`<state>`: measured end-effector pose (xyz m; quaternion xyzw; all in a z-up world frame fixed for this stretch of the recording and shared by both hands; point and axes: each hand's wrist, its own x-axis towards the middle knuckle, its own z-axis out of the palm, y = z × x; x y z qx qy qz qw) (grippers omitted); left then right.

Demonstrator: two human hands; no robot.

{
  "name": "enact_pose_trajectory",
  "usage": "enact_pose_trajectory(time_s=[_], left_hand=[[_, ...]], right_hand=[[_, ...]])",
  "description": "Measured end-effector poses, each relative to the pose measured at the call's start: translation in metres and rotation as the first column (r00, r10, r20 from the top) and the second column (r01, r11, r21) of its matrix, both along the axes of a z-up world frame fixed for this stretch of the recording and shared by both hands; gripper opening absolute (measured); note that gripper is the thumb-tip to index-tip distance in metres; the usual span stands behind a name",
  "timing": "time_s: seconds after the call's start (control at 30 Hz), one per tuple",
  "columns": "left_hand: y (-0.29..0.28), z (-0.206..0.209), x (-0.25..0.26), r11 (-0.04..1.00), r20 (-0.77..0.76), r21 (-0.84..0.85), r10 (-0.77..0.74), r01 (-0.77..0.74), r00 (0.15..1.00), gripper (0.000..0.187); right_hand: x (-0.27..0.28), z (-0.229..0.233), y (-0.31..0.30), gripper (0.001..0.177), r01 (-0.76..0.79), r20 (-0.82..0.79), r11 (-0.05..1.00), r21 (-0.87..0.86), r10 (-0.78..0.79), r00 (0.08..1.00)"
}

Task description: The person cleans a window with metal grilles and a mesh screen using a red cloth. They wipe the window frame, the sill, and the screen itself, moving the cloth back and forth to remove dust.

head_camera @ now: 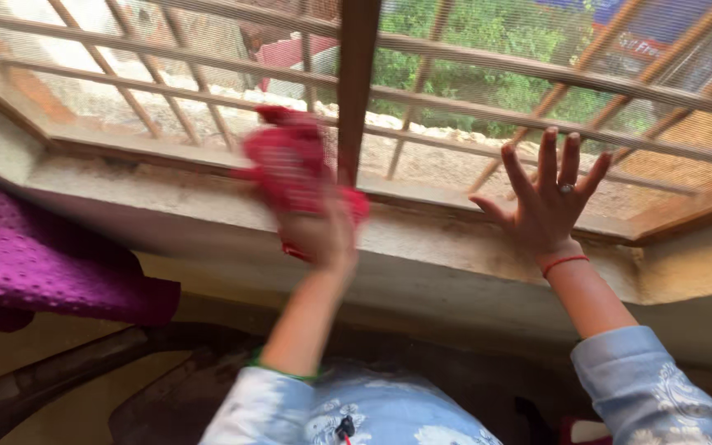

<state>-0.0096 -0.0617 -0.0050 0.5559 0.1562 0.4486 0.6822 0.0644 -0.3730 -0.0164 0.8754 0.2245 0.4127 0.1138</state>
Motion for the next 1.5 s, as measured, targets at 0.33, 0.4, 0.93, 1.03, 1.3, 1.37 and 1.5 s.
enact_pose_trajectory(time_s=[0.33, 0.4, 0.93, 1.03, 1.3, 1.37, 1.5], left_hand=[[-0.156, -0.016, -0.01, 0.701, -0.013, 0.708, -0.104, 0.083, 0.994, 0.061], [-0.142, -0.031, -0.007, 0.867, -0.008, 0.491, -0.095, 0.086, 0.995, 0.045], [-0.301, 0.025, -0.039, 0.822, -0.034, 0.46, -0.362, 0.336, 0.932, 0.069], [-0.281, 0.033, -0.041, 0.803, 0.054, 0.304, -0.552, 0.513, 0.832, 0.083], [-0.255, 0.061, -0.016, 0.475, -0.186, 0.647, -0.66, 0.596, 0.728, 0.102], [-0.217, 0.067, -0.01, 0.216, -0.375, 0.782, -0.586, 0.585, 0.718, 0.099], [-0.158, 0.056, -0.004, 0.05, -0.236, 0.957, -0.448, 0.287, 0.862, 0.103]], right_hand=[[-0.026, -0.013, -0.117, 0.085, 0.102, -0.019, 0.995, -0.019, -0.102, 0.995], [-0.032, -0.016, -0.132, 0.085, 0.117, -0.042, 0.992, 0.047, -0.115, 0.993], [-0.057, 0.003, -0.124, 0.062, -0.04, -0.092, 0.9, 0.434, 0.088, 0.992], [-0.069, 0.019, -0.116, 0.066, -0.3, 0.097, 0.769, 0.564, 0.3, 0.949], [-0.097, 0.033, -0.063, 0.083, -0.118, 0.297, -0.311, 0.943, 0.63, 0.717], [-0.097, 0.04, -0.069, 0.082, -0.16, 0.264, -0.222, 0.962, 0.602, 0.754], [-0.095, 0.051, -0.098, 0.073, -0.312, 0.245, 0.368, 0.876, 0.217, 0.945]])
